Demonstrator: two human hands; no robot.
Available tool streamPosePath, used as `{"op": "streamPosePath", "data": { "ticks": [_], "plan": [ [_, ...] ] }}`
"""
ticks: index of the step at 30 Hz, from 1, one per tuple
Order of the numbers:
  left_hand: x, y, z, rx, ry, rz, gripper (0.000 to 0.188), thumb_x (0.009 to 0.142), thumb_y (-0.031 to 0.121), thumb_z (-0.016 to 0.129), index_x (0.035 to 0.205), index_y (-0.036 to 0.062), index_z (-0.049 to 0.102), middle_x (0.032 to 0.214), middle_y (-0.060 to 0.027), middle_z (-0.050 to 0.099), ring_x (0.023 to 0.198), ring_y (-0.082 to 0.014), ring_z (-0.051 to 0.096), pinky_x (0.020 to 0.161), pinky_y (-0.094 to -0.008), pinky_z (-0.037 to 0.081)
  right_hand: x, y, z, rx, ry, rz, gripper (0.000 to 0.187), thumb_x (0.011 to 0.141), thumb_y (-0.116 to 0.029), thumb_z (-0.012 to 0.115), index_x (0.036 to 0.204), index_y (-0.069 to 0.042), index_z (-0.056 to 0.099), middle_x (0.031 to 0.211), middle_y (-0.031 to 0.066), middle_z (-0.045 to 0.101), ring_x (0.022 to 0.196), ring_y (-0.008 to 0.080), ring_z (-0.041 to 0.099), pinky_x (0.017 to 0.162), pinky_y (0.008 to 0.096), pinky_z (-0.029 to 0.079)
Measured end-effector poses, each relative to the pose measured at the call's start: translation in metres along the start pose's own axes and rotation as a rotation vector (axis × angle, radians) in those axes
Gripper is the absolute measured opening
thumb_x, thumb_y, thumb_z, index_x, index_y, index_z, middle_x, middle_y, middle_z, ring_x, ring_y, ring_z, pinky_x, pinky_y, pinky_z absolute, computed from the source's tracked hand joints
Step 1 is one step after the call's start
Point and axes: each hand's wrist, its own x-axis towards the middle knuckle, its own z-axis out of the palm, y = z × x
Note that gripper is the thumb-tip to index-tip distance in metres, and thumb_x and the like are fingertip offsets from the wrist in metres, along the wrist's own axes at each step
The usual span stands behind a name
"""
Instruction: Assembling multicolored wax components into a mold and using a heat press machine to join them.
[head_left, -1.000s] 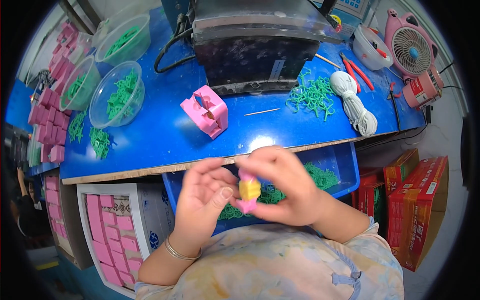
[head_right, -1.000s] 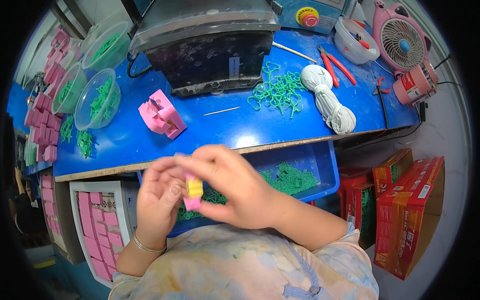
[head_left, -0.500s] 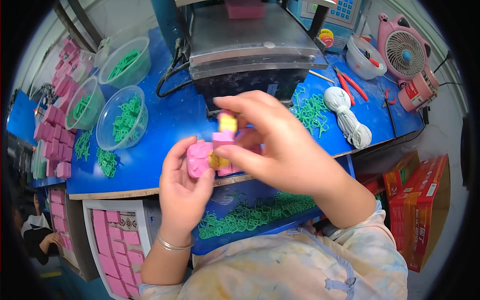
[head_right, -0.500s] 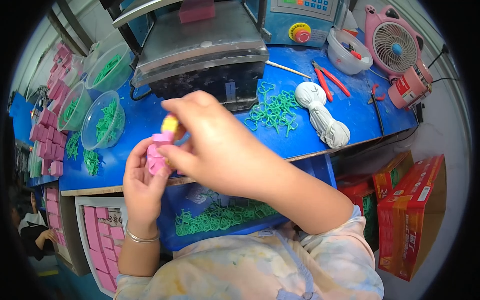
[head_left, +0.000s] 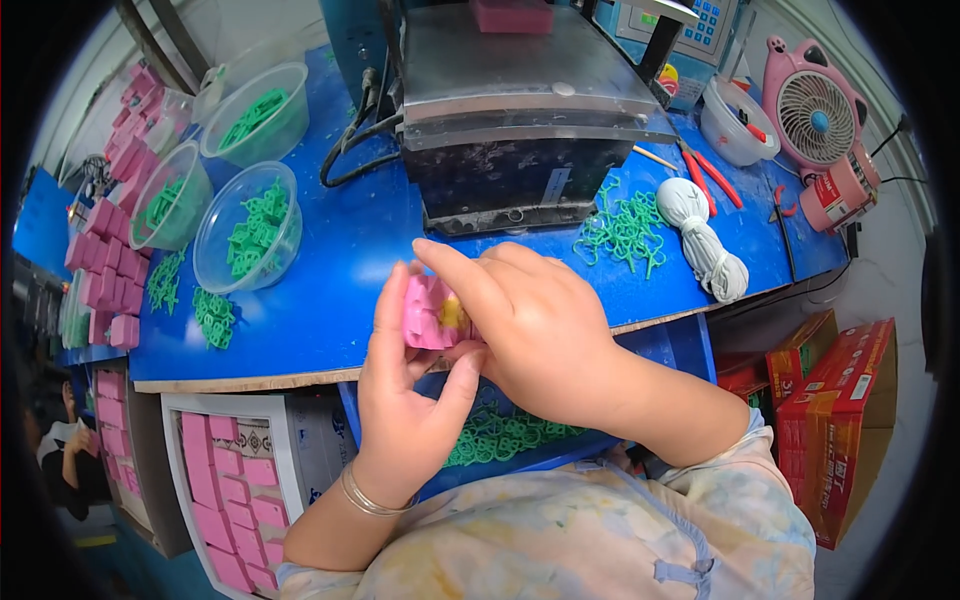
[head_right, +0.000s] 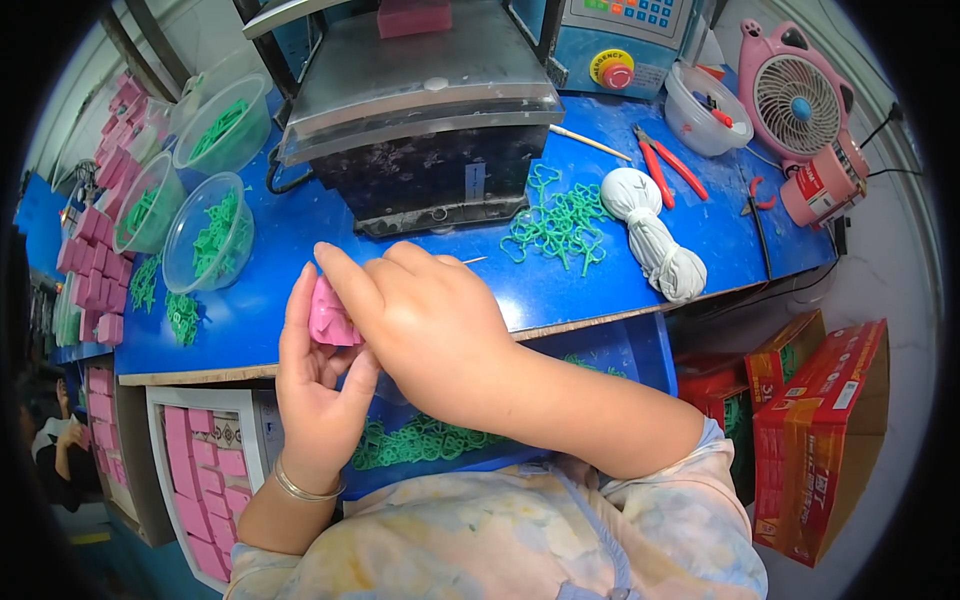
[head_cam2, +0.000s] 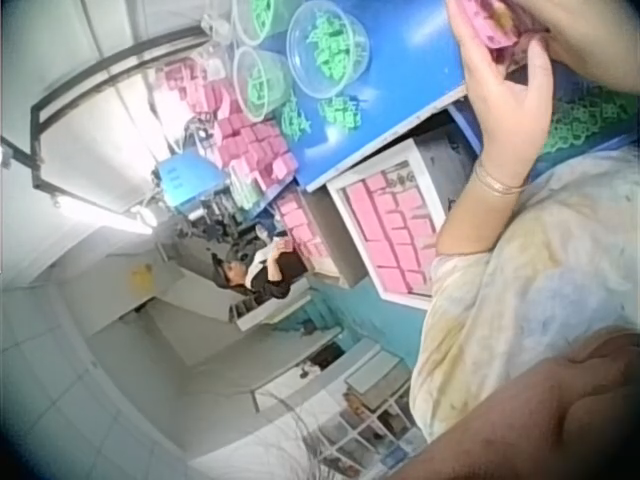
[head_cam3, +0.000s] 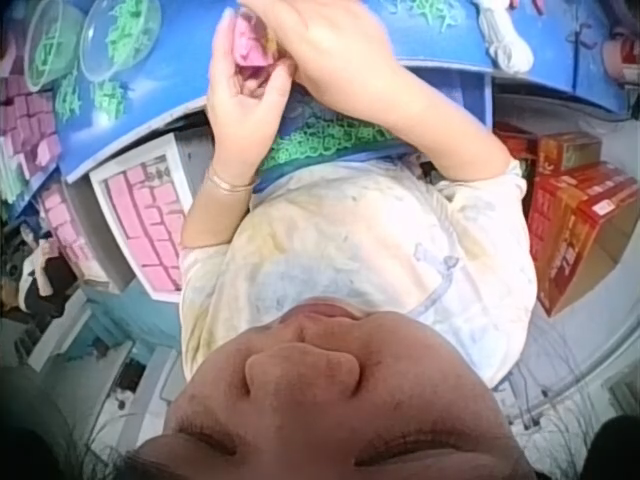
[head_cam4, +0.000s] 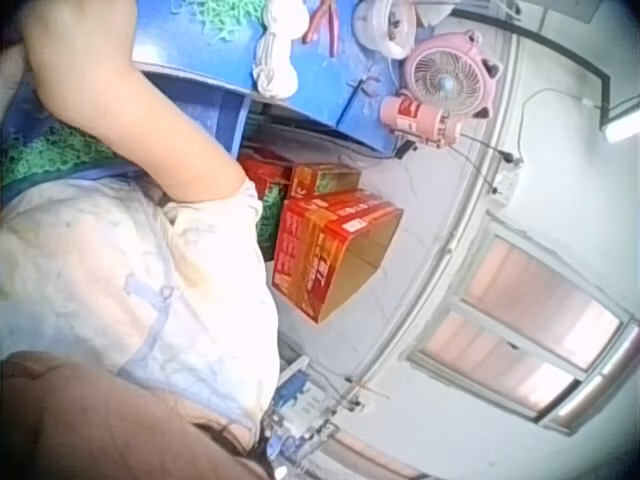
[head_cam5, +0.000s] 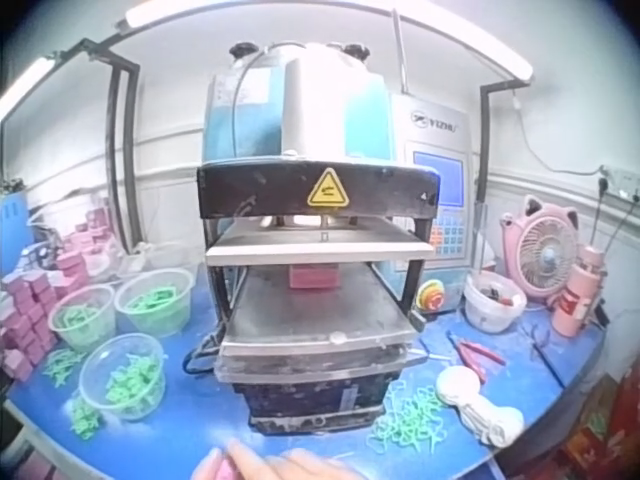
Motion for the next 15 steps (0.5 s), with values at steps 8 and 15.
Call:
{"op": "streamPosePath", "data": {
  "ticks": [8,15],
  "plan": [
    [0.018,-0.012,-0.003,0.249,-0.029,0.040,0.060,0.081,-0.002,0.059,0.133,0.0007,0.029,0.117,-0.0155,0.051,0.106,-0.0208,0.053,0.088,-0.0310,0.046,-0.016,-0.010,-0.015,-0.012,0.030,-0.017,0.080,0.057,-0.016,0.077,0.127,-0.003,0.042,0.113,0.0142,0.054,0.105,0.0318,0.051,0.092,0.0428,0.038],
    [0.006,0.012,-0.021,0.012,-0.277,-0.107,0.049,0.086,0.004,0.056,0.129,-0.0017,0.036,0.114,-0.0139,0.054,0.101,-0.0173,0.056,0.086,-0.0308,0.046,-0.039,0.000,-0.030,0.631,-0.104,0.249,0.062,0.071,-0.025,0.074,0.121,0.000,0.048,0.109,0.0158,0.053,0.095,0.0270,0.054,0.080,0.0340,0.045]
  ]
}}
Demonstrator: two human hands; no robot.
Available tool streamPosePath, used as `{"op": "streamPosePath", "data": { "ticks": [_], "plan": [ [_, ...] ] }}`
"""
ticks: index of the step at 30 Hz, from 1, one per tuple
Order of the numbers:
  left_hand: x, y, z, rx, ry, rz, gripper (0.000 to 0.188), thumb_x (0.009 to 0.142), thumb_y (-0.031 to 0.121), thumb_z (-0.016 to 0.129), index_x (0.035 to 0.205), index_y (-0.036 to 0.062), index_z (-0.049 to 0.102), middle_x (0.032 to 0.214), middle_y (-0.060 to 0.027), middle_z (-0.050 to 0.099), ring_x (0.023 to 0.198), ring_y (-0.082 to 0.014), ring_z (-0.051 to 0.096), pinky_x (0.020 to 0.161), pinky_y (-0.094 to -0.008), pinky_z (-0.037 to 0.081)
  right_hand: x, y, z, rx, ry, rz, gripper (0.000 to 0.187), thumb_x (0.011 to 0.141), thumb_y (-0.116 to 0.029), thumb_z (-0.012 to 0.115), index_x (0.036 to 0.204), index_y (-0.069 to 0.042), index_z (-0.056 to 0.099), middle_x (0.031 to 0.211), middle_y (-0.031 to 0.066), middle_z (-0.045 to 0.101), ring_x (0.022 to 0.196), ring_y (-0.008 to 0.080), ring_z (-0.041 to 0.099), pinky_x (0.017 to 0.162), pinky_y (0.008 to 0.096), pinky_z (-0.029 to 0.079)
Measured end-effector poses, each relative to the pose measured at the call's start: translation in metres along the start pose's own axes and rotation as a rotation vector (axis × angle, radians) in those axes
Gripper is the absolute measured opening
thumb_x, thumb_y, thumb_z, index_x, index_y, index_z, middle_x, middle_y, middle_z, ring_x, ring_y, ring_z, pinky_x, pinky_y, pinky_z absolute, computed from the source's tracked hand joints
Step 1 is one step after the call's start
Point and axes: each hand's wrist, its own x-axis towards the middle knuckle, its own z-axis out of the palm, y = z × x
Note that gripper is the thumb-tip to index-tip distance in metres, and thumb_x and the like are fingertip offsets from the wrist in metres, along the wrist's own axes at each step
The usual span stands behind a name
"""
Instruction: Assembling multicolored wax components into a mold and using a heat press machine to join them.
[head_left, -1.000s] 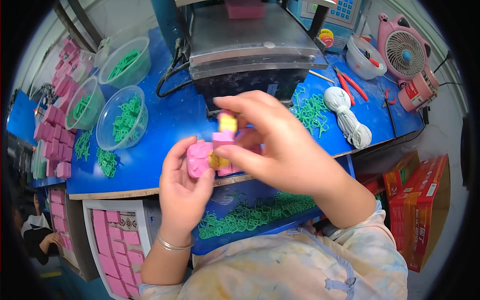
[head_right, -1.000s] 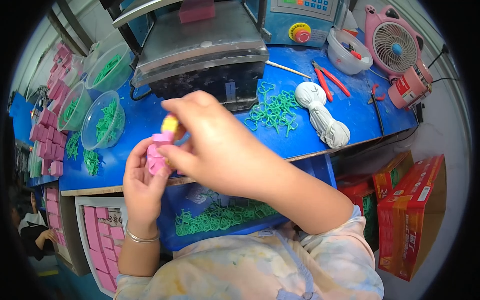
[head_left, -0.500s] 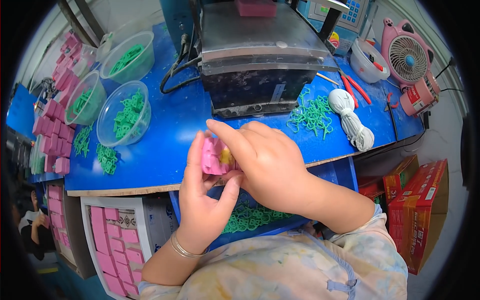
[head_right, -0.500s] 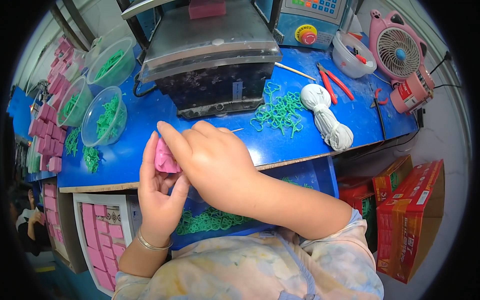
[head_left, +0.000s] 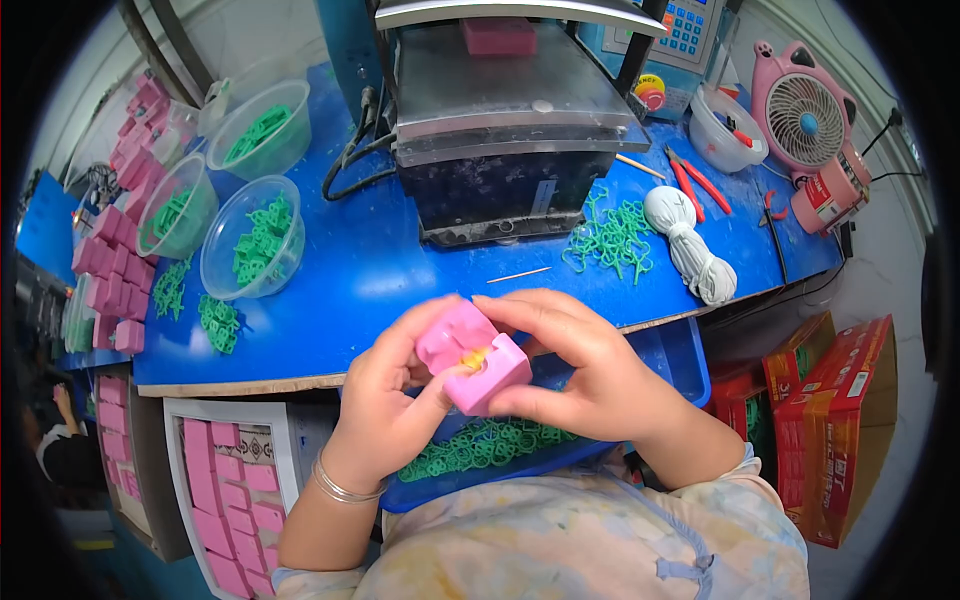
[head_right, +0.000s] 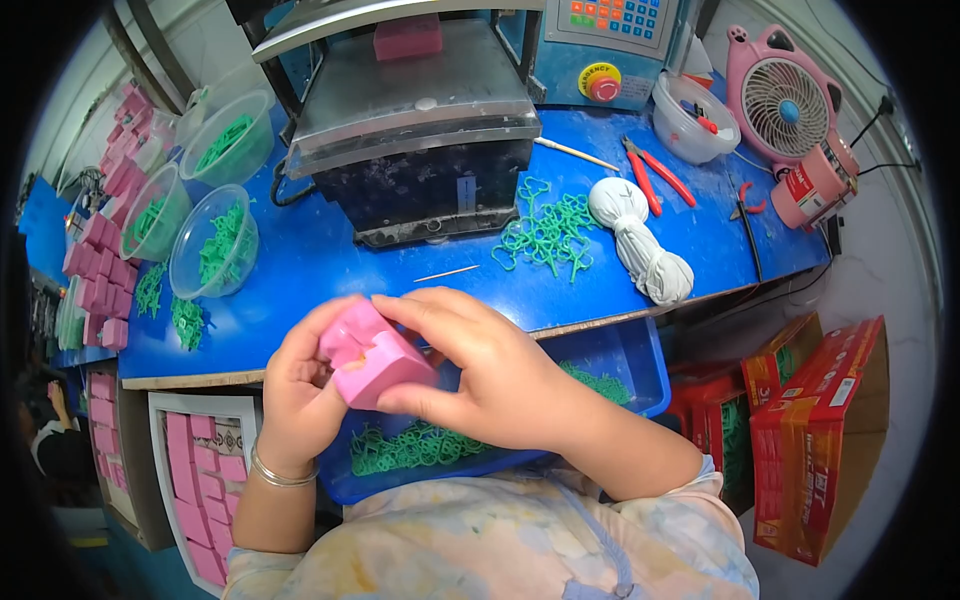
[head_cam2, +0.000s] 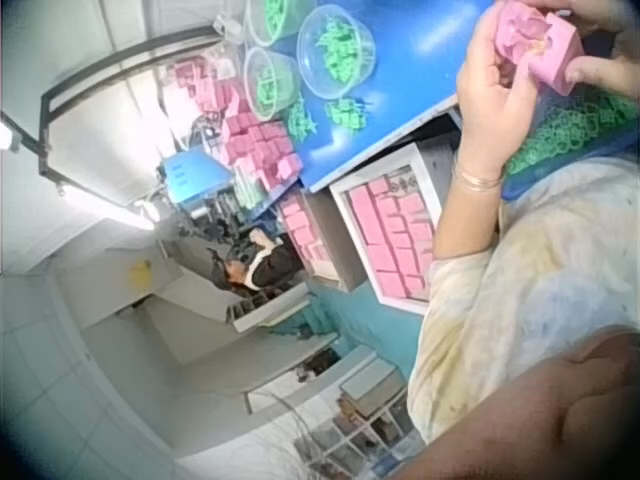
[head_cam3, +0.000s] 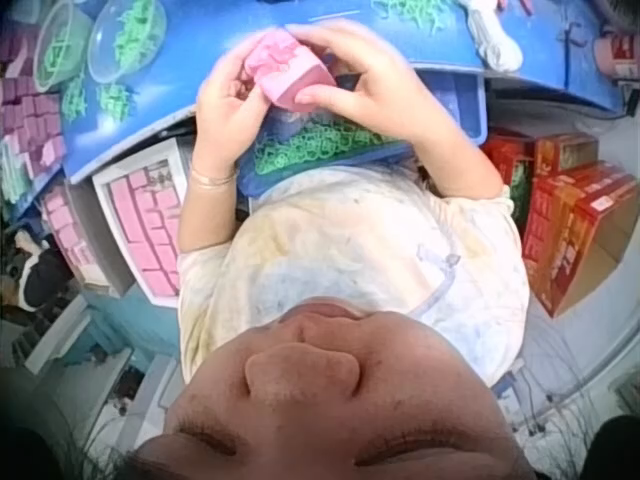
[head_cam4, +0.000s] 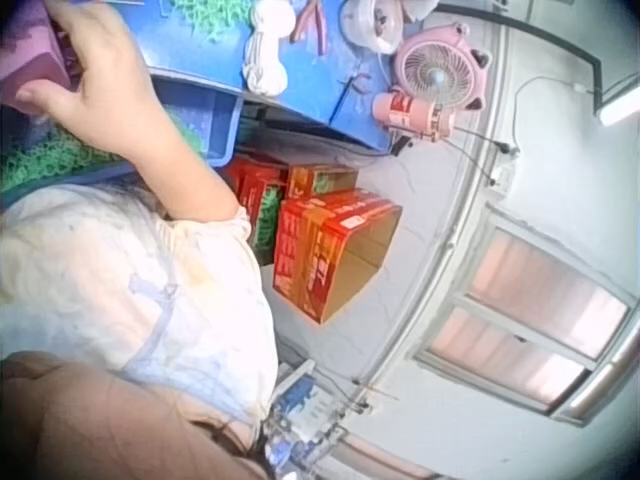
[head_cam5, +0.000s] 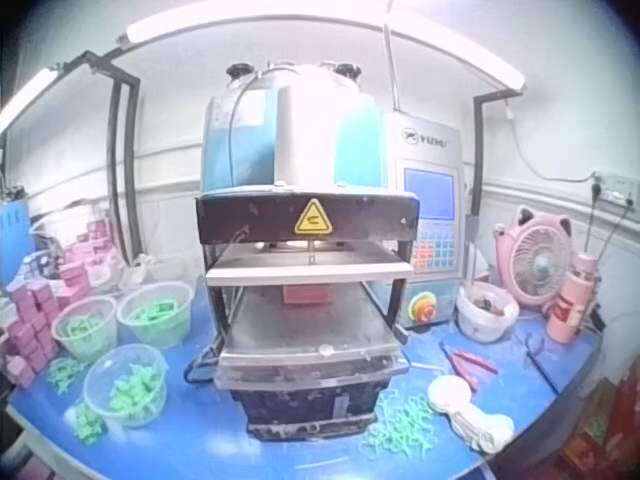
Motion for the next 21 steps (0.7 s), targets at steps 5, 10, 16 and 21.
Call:
{"op": "streamPosePath", "data": {
  "ticks": [5,10,16,21],
  "plan": [
    [-0.003,0.012,0.007,-0.937,-0.109,-0.286,0.050,0.085,0.006,0.056,0.130,-0.0033,0.035,0.124,-0.0159,0.046,0.111,-0.0199,0.050,0.096,-0.0324,0.039,-0.006,0.006,0.007,0.156,0.069,0.135,0.049,0.074,-0.019,0.071,0.115,-0.001,0.052,0.095,0.0082,0.053,0.085,0.0168,0.052,0.069,0.0279,0.045],
    [-0.018,0.003,0.017,-0.322,0.014,-0.105,0.051,0.079,0.007,0.066,0.123,-0.0031,0.042,0.123,-0.0153,0.044,0.105,-0.0216,0.053,0.091,-0.0341,0.043,-0.008,0.002,0.017,0.067,0.087,0.025,0.051,0.066,-0.008,0.073,0.112,-0.001,0.055,0.094,0.0089,0.055,0.084,0.0188,0.052,0.071,0.0289,0.043],
    [-0.017,0.006,0.009,0.377,-0.034,0.143,0.052,0.070,0.014,0.074,0.113,-0.0021,0.050,0.109,-0.0155,0.054,0.095,-0.0256,0.057,0.082,-0.0353,0.046,-0.015,0.005,0.018,-0.002,0.094,-0.011,0.041,0.064,-0.003,0.073,0.100,-0.002,0.054,0.092,0.0096,0.050,0.087,0.0198,0.051,0.075,0.0296,0.044],
    [-0.018,0.005,0.015,0.277,0.017,0.129,0.057,0.067,0.014,0.075,0.116,-0.0009,0.050,0.107,-0.0169,0.058,0.093,-0.0287,0.058,0.082,-0.0340,0.046,-0.019,0.009,0.023,0.063,0.138,-0.022,0.040,0.062,-0.002,0.074,0.097,-0.003,0.055,0.091,0.0092,0.050,0.086,0.0196,0.051,0.072,0.0292,0.044]
  ]
}}
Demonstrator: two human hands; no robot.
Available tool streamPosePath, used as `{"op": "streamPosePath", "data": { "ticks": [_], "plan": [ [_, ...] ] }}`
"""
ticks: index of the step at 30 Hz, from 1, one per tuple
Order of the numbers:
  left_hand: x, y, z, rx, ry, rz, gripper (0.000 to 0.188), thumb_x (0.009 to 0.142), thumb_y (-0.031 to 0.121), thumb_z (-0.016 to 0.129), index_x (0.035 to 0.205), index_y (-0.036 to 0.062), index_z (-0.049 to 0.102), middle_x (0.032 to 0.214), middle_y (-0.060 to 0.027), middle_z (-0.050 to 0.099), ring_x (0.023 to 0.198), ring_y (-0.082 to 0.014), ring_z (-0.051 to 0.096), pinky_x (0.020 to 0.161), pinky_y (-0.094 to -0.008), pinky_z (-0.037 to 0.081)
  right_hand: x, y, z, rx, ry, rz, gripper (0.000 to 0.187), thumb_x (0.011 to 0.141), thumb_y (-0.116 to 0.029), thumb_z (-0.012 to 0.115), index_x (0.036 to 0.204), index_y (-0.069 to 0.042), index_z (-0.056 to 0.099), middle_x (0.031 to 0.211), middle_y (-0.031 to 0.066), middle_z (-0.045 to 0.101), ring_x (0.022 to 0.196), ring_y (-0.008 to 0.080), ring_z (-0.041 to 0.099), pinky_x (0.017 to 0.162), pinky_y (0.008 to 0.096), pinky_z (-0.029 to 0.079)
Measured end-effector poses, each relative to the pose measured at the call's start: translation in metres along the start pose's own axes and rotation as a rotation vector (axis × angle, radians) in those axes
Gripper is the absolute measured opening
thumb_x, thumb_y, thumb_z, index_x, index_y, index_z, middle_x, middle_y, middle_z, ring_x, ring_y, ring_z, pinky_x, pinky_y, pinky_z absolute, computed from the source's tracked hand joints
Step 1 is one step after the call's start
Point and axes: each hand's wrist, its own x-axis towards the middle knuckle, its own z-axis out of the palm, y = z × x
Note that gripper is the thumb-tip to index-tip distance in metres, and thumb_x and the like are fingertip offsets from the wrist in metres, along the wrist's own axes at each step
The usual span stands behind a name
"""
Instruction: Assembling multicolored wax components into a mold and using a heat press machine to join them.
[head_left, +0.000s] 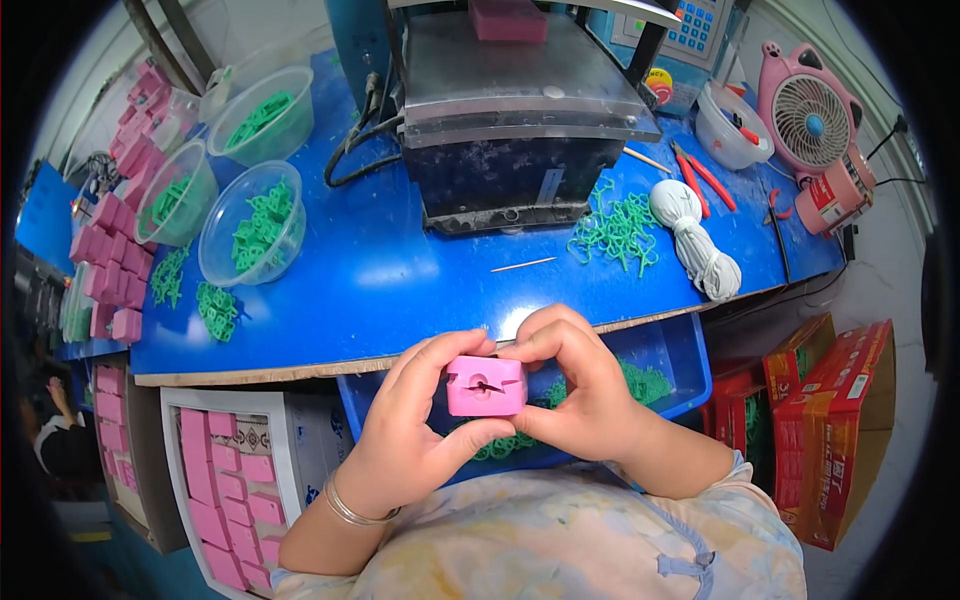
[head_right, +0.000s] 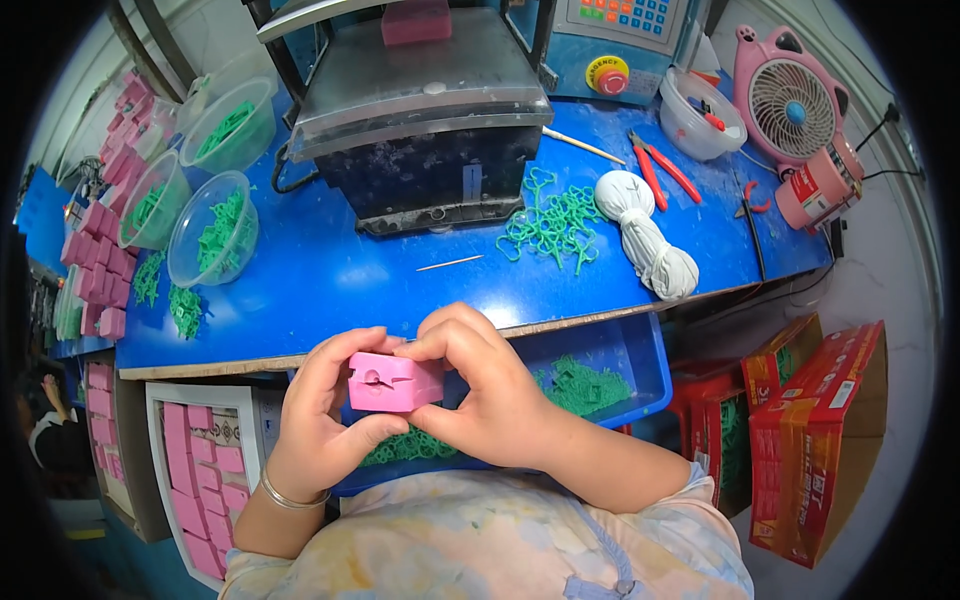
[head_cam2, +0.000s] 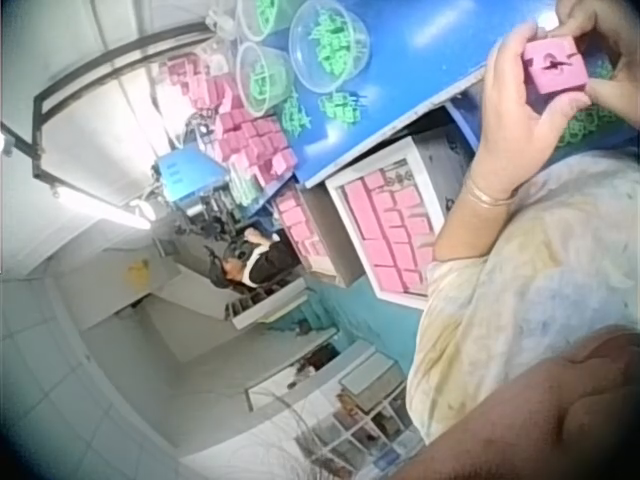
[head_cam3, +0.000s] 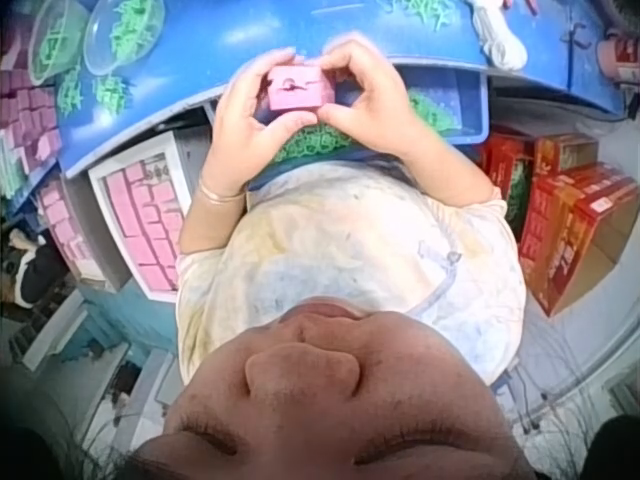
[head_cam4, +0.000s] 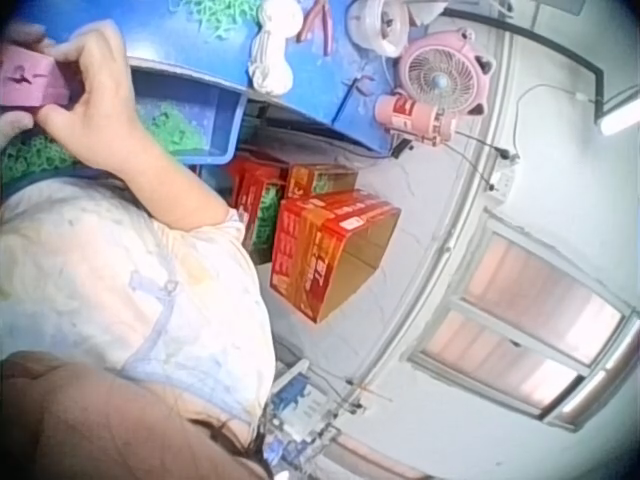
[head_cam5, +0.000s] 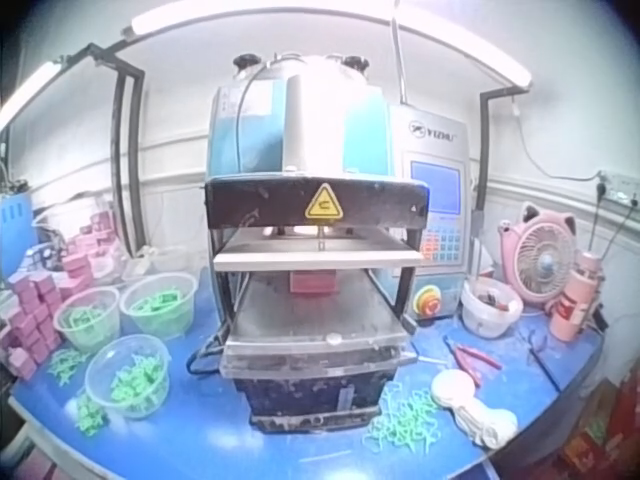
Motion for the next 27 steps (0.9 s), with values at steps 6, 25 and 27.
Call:
{"op": "streamPosePath", "data": {
  "ticks": [6,25,27],
  "plan": [
    [0.001,0.003,-0.007,0.148,-0.225,-0.010,0.058,0.071,0.002,0.068,0.124,-0.0015,0.044,0.118,-0.0203,0.052,0.105,-0.0310,0.055,0.087,-0.0354,0.045,-0.005,0.009,0.001,0.276,-0.054,0.086,0.042,0.061,-0.010,0.079,0.096,-0.005,0.055,0.092,0.0090,0.054,0.081,0.0200,0.052,0.069,0.0288,0.044],
    [-0.011,-0.016,0.004,-0.215,-0.074,0.098,0.060,0.059,0.016,0.082,0.110,0.0019,0.054,0.108,-0.0138,0.049,0.101,-0.0240,0.050,0.088,-0.0351,0.041,-0.009,0.014,0.005,0.587,-0.071,0.077,0.048,0.063,-0.018,0.081,0.103,-0.003,0.057,0.098,0.0091,0.058,0.089,0.0188,0.056,0.078,0.0313,0.043],
    [-0.004,0.000,0.004,0.129,-0.067,0.185,0.078,0.056,0.026,0.084,0.121,0.0015,0.047,0.122,-0.0202,0.040,0.117,-0.0329,0.039,0.095,-0.0424,0.036,-0.013,0.012,0.006,1.055,-0.022,0.359,0.054,0.075,-0.026,0.072,0.116,0.001,0.049,0.111,0.0122,0.056,0.103,0.0218,0.055,0.088,0.0349,0.043]
  ]
}}
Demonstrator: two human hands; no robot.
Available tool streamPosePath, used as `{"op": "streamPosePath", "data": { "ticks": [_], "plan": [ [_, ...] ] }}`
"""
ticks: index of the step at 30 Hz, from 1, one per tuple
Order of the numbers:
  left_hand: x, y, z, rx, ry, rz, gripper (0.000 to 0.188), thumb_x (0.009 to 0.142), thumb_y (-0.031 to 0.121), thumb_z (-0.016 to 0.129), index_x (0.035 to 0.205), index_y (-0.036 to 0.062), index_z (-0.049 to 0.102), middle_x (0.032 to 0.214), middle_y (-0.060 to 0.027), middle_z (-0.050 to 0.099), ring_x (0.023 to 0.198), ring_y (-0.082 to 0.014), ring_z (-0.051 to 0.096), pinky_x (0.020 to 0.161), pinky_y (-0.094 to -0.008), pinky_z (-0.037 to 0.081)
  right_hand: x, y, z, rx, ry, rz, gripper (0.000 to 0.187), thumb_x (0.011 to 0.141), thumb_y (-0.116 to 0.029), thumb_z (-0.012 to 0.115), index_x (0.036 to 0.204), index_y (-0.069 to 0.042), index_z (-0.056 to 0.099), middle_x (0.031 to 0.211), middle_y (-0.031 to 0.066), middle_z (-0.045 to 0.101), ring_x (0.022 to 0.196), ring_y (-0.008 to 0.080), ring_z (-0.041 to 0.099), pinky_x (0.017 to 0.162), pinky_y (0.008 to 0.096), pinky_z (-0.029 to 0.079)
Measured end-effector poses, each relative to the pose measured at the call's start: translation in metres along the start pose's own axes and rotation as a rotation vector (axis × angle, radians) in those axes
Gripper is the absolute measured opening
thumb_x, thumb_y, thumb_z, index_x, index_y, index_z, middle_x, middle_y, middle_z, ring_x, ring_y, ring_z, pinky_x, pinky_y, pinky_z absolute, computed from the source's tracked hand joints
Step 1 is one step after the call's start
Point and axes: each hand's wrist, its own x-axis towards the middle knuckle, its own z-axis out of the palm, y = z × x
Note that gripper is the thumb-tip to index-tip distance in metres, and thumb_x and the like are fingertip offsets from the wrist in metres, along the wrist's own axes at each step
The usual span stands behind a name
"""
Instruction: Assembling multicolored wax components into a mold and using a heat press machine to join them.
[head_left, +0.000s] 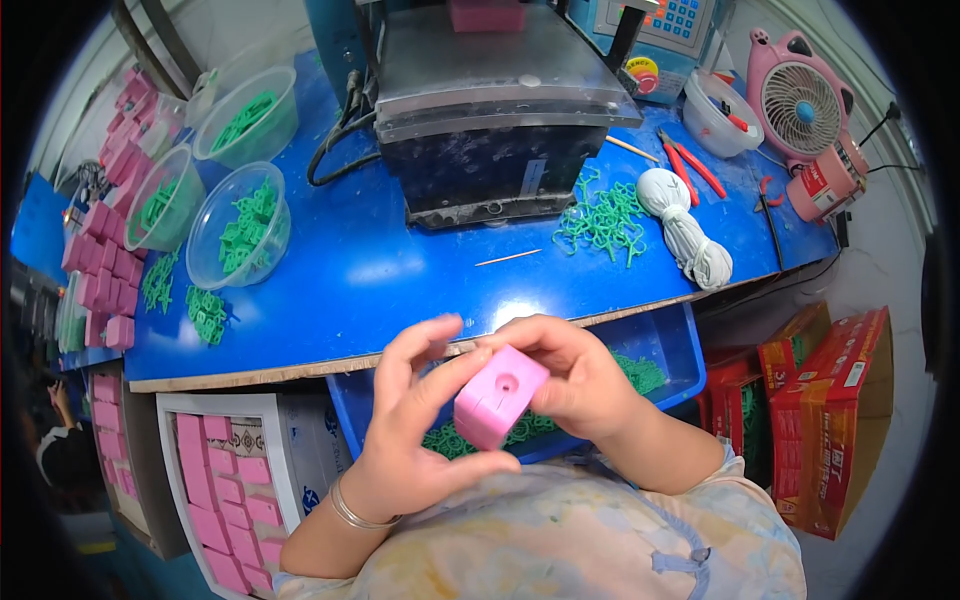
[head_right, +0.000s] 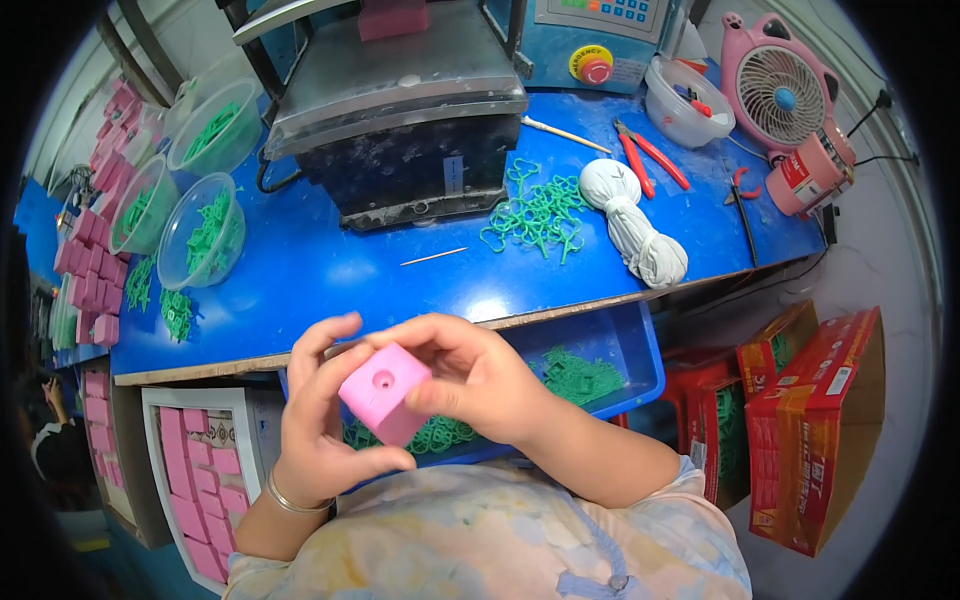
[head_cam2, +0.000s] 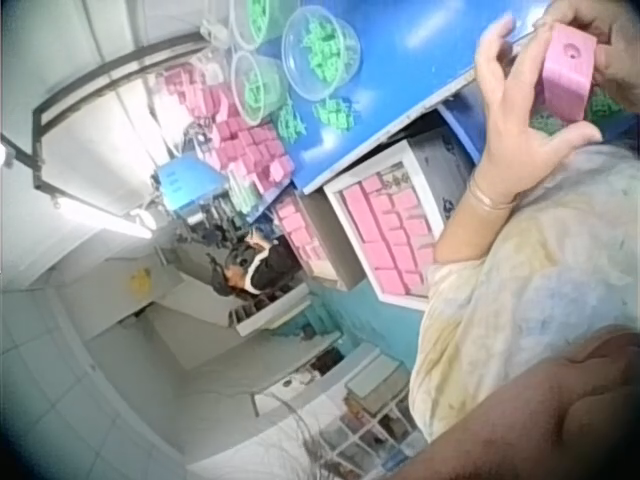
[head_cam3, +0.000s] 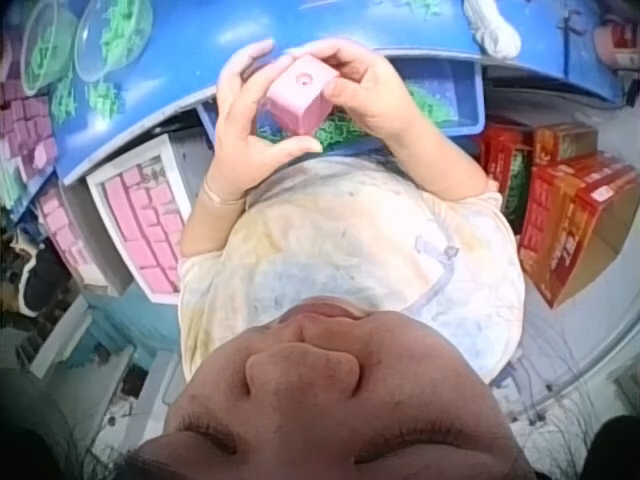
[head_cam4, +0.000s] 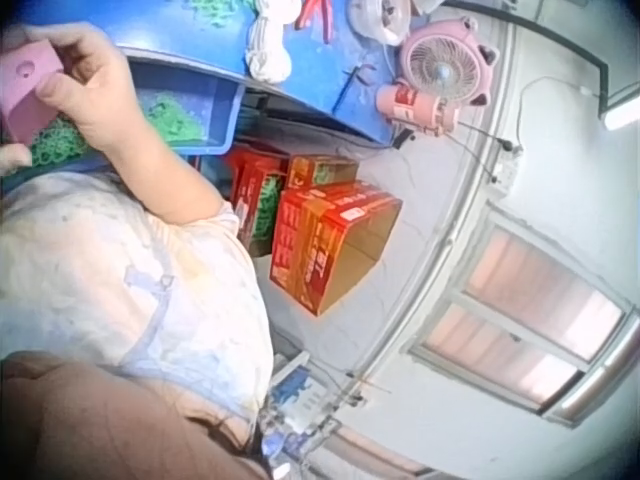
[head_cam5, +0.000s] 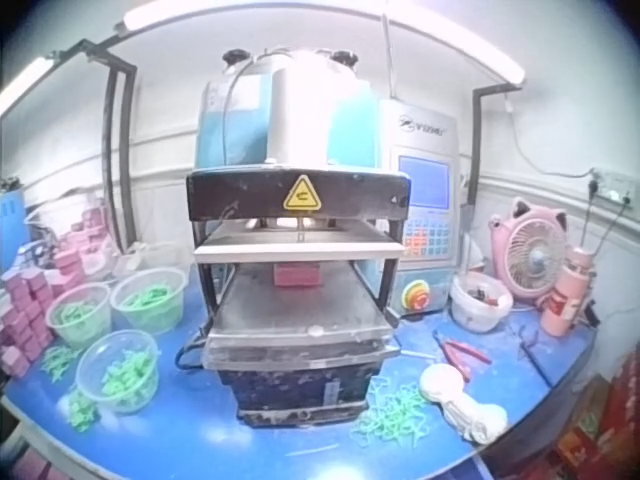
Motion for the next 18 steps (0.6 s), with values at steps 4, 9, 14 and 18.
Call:
{"op": "streamPosePath", "data": {
  "ticks": [4,9,14,18],
  "plan": [
    [0.004,-0.003,0.015,0.291,0.029,0.087,0.091,0.055,0.021,0.081,0.131,0.0017,0.034,0.126,-0.0192,0.039,0.123,-0.0389,0.033,0.102,-0.0496,0.023,0.004,0.002,0.018,0.261,0.165,0.190,0.046,0.091,-0.042,0.045,0.110,0.000,0.052,0.100,0.0110,0.058,0.089,0.0177,0.058,0.077,0.0318,0.048],
    [0.003,0.004,0.016,0.266,-0.054,0.022,0.084,0.054,0.017,0.079,0.127,0.0021,0.040,0.120,-0.0147,0.045,0.119,-0.0324,0.039,0.102,-0.0492,0.023,0.009,0.015,0.017,0.357,0.188,0.424,0.056,0.091,-0.056,0.029,0.083,-0.006,0.054,0.061,0.0074,0.053,0.046,0.0165,0.051,0.046,0.0283,0.045],
    [0.003,0.006,0.010,0.488,0.022,0.011,0.090,0.050,0.017,0.079,0.129,0.0002,0.038,0.112,-0.0147,0.047,0.103,-0.0322,0.045,0.095,-0.0481,0.028,0.010,0.012,0.024,0.243,0.240,0.311,0.054,0.089,-0.057,0.035,0.096,-0.006,0.054,0.080,0.0042,0.055,0.067,0.0118,0.054,0.057,0.0248,0.045],
    [0.002,0.012,0.011,0.496,-0.057,-0.037,0.091,0.051,0.019,0.080,0.129,-0.0010,0.038,0.112,-0.0149,0.047,0.102,-0.0328,0.045,0.094,-0.0474,0.029,0.005,0.011,0.020,0.103,0.096,0.279,0.042,0.087,-0.044,0.053,0.104,-0.006,0.052,0.089,0.0016,0.054,0.078,0.0086,0.051,0.065,0.0236,0.044]
  ]
}}
